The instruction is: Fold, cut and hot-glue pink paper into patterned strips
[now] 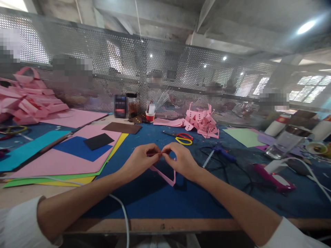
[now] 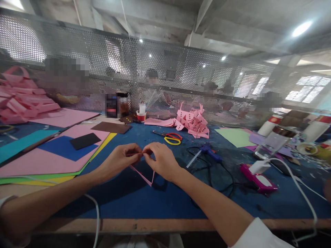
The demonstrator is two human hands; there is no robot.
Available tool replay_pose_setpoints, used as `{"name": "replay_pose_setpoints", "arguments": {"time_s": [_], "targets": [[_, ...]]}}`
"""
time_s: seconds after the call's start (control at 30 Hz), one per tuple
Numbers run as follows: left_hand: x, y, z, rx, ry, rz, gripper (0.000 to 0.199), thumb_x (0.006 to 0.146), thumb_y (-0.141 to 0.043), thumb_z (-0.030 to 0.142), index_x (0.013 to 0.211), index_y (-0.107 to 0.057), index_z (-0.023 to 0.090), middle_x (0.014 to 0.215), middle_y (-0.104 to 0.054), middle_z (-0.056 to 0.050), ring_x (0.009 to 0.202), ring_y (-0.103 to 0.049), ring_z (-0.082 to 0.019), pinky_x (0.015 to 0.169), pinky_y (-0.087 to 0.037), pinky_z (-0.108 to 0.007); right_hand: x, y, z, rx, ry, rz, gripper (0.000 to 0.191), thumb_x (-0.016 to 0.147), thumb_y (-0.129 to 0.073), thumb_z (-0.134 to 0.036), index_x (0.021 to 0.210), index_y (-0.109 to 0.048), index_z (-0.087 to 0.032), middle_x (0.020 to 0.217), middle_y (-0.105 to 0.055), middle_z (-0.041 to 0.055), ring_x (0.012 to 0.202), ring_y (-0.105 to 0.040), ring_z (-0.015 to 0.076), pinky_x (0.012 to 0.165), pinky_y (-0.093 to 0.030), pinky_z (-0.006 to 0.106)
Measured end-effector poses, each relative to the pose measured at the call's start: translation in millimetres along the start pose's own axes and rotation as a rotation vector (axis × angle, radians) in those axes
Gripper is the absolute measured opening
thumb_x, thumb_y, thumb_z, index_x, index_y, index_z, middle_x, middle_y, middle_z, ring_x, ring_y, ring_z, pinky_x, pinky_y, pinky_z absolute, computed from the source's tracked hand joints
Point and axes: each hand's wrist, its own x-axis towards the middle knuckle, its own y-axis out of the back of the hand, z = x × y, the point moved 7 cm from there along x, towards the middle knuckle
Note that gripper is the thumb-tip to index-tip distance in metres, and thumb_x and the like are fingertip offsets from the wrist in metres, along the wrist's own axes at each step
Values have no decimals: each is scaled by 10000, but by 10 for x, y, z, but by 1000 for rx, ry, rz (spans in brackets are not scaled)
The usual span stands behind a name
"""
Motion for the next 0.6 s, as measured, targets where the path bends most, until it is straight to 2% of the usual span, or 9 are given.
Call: {"name": "replay_pose_setpoints", "arguments": {"time_s": [0.13, 0.3, 0.4, 0.6], "targets": [[-3, 16, 29, 32, -33, 4, 125, 826, -592, 293, 819, -655, 185, 674, -595, 28, 647, -565, -145, 570, -485, -229, 13, 9, 13, 68, -30, -2, 75, 906, -612, -174, 967, -644, -205, 933, -692, 24, 893, -639, 174, 842, -475, 310], [-8, 20, 79, 64, -85, 22, 149, 843, -591, 307, 812, -668, 183, 676, -605, 18, 645, -558, -144, 583, -439, -229, 46, 29, 181, 320, -194, 29, 82, 942, -578, -245, 972, -641, -203, 908, -698, 10, 858, -658, 154, 826, -503, 288], [-13, 16, 102, 90, -100, 28, 159, 849, -600, 315, 815, -680, 183, 690, -614, 16, 664, -554, -142, 606, -432, -230, 55, -17, 240, 399, -257, -15, 101, 932, -606, -275, 972, -654, -195, 904, -700, 12, 854, -660, 155, 806, -507, 285], [-7, 27, 119, 111, -100, 40, 176, 852, -610, 329, 814, -692, 178, 703, -633, 15, 673, -560, -143, 617, -426, -232, 55, -83, 236, 477, -282, -100, 147, 916, -642, -316, 978, -666, -186, 904, -689, 14, 840, -647, 150, 781, -502, 276]]}}
